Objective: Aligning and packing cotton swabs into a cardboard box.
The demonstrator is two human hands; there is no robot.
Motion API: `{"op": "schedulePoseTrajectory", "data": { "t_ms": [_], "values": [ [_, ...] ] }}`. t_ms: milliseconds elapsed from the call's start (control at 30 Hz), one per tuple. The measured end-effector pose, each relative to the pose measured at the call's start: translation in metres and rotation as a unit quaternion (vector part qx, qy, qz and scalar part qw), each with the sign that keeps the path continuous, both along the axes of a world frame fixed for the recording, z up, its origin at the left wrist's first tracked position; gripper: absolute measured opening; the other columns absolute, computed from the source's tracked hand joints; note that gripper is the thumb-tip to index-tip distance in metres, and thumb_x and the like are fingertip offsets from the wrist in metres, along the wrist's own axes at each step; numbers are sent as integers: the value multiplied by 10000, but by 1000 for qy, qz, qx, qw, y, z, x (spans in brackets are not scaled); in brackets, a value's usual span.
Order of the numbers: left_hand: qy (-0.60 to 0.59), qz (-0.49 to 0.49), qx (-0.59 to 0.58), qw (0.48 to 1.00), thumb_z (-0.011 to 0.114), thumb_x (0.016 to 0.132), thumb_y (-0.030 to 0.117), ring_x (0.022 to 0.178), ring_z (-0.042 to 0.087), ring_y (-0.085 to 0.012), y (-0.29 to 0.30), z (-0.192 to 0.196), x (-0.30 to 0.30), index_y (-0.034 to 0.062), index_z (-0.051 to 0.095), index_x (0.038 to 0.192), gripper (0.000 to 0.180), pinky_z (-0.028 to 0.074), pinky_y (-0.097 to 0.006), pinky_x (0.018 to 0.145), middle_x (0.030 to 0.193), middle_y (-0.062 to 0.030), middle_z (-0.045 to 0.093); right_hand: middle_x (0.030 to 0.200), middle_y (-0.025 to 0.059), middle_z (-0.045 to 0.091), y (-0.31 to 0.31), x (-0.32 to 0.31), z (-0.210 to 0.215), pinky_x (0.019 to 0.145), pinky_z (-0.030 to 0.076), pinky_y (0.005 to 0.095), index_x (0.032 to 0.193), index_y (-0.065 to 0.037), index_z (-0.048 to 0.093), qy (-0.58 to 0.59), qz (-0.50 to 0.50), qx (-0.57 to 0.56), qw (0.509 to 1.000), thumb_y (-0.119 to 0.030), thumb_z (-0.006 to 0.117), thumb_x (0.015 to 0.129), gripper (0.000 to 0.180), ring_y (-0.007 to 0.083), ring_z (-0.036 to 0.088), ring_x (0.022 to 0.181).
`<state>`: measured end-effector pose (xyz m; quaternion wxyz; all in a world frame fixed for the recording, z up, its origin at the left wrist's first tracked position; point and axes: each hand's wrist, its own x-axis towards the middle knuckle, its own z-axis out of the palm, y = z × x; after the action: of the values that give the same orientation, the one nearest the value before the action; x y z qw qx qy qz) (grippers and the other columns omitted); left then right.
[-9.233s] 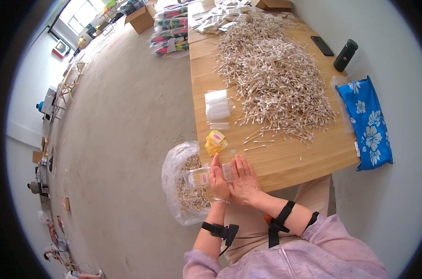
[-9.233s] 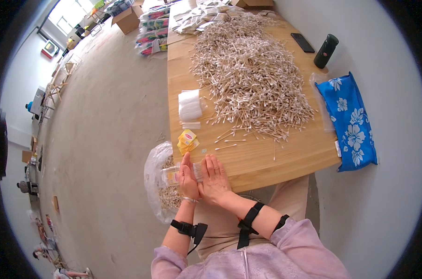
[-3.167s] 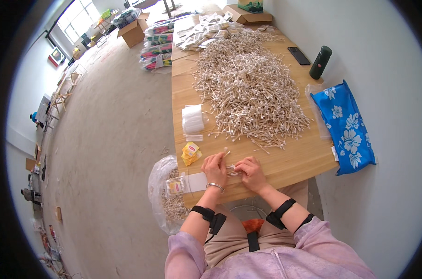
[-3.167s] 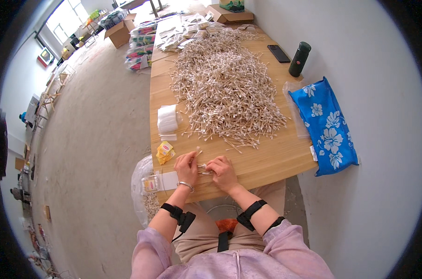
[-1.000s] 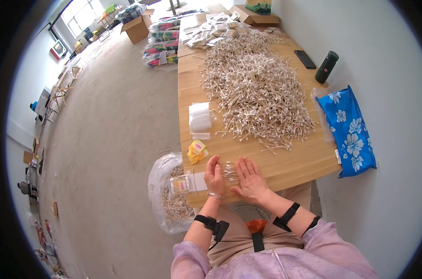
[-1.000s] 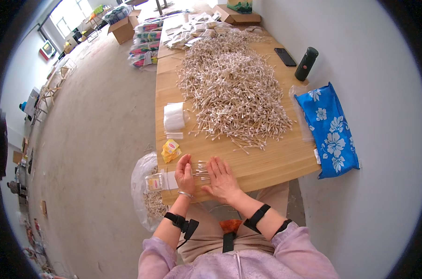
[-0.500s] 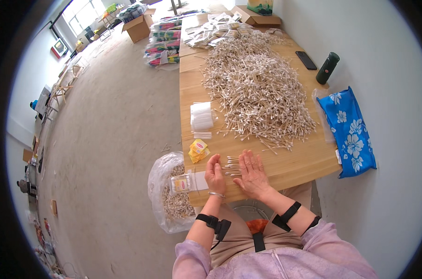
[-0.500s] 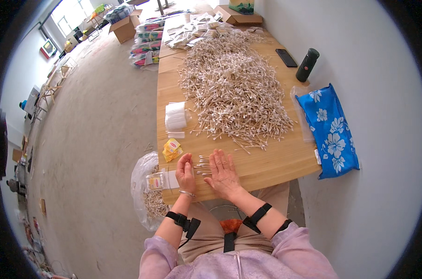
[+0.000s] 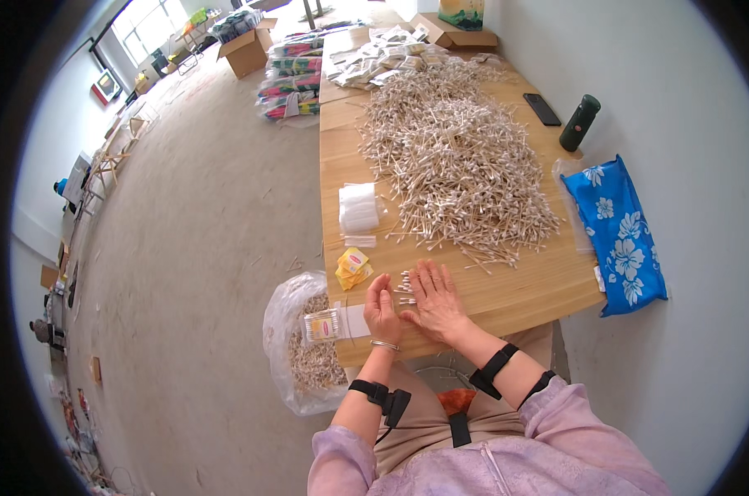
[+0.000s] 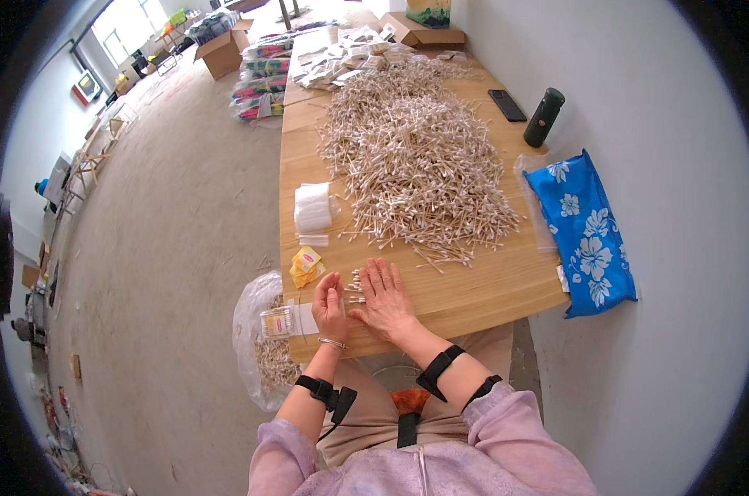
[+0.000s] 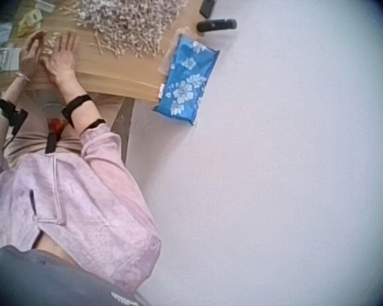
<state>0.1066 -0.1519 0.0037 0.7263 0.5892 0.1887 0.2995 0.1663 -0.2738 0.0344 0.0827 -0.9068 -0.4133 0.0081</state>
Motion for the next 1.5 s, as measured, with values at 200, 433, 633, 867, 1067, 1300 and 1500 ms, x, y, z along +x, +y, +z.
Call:
{"op": "schedulePoseTrajectory", "data": {
  "t_ms": [200,433,633,867,1067,1300,1500],
  "values": [
    [-2,12,-1,1000,396,998,95,1176,513,-190,-3,-1,-1,-28,496,1242,291,403,-321,1042,1228,-121,552,1526,213,165,-17,-16,5,1159,76,490,1451,7,233,-30,2,25,999,-531,541,854,861,353,108,1432],
    [3,10,-1,1000,393,997,98,1170,513,-188,1,-1,-2,-27,499,1238,292,403,-322,1040,1222,-116,557,1539,214,122,-31,-38,3,1159,75,485,1456,30,197,22,30,-6,999,-557,505,866,887,344,83,1440],
    [3,6,12,1000,387,1000,112,1171,513,-193,-3,4,0,-28,495,1244,301,400,-328,1045,1230,-120,551,1534,216,142,-39,-45,5,1158,72,483,1452,26,212,36,51,1,998,-562,499,866,878,334,84,1442],
    [14,0,11,1000,384,1005,111,1184,506,-195,-1,-3,0,-23,486,1260,306,393,-330,1052,1249,-121,541,1513,189,217,-19,-13,16,1148,89,507,1450,-5,228,21,-14,84,996,-363,624,830,818,333,134,1429],
    [2,9,-28,1000,388,1003,110,1213,488,-192,5,-7,-1,-17,481,1274,312,385,-330,1058,1270,-115,533,1432,154,358,-3,-1,8,1138,118,512,1424,-45,303,120,3,160,980,-213,601,820,693,335,260,1366],
    [-7,-2,-91,996,373,1013,148,1297,417,-214,3,-6,-7,-29,414,1349,383,305,-335,1109,1376,-139,457,1411,146,406,-11,11,-5,1143,182,425,1366,-36,409,188,-51,414,889,-118,549,837,554,315,320,1344],
    [-10,-19,-80,997,362,1025,202,1316,389,-195,-4,-2,-8,-24,387,1379,420,279,-322,1112,1402,-123,438,1443,155,391,-1,7,-5,1128,218,348,1370,-2,401,349,-107,545,754,-112,450,937,449,277,318,1370]
  ]
}}
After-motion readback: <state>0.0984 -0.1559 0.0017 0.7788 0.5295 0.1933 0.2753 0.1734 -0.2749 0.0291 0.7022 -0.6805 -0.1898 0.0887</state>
